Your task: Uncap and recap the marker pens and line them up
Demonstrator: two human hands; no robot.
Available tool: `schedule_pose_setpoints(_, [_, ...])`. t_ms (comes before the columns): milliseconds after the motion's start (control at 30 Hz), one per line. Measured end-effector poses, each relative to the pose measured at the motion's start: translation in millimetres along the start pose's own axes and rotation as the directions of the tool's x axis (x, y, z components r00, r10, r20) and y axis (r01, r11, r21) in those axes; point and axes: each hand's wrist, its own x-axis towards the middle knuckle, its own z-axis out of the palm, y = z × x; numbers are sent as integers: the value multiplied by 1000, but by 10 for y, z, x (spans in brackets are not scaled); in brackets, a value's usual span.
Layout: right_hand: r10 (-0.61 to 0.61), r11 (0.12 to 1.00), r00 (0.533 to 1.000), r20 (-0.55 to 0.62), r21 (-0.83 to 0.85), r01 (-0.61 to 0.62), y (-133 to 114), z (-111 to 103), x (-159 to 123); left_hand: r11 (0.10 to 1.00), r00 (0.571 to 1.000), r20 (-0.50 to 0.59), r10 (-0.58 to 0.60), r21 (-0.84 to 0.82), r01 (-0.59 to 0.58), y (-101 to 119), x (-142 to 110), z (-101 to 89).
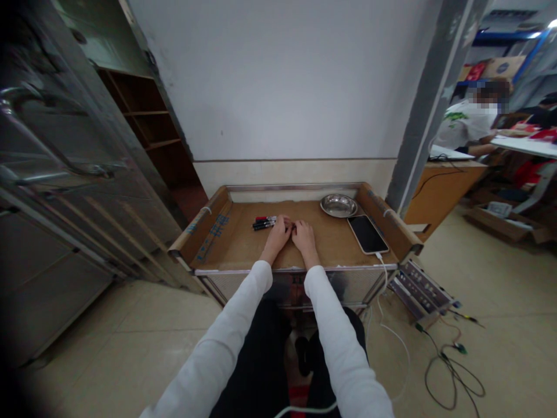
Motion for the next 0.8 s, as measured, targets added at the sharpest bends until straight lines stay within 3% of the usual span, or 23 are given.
schedule_pose_setpoints(167, [9,1000,1000,-18,-13,-9,-7,-23,-23,999,999,-21,-35,-4,35,-21,2,15])
schedule_pose_setpoints(300, [34,999,998,-53,-30,-36,-44,-97,-53,992,998,-32,-63,111,66,-23,-2,32])
schedule_pose_setpoints(433, [90,996,984,-154,17,-88,-41,-160,-61,982,989,-105,-106,146,121,-32,-4,41])
schedule_pose_setpoints(533, [159,987,967,-201,44,-153,-7,-151,-59,1000,982,-189,-11,-4,11,-40,3,48])
schedule_pose_setpoints(633, [142,990,976,-162,31,-139,19,-109,-58,983,935,-342,92,-121,-141,-50,12,58])
schedule_pose_setpoints(700, [90,996,990,-112,6,-90,24,-80,-56,969,907,-410,99,-168,-182,-60,15,65])
schedule_pose_setpoints(800, [33,999,998,-55,-19,-34,17,-55,-51,949,897,-436,71,-246,-194,-80,19,70])
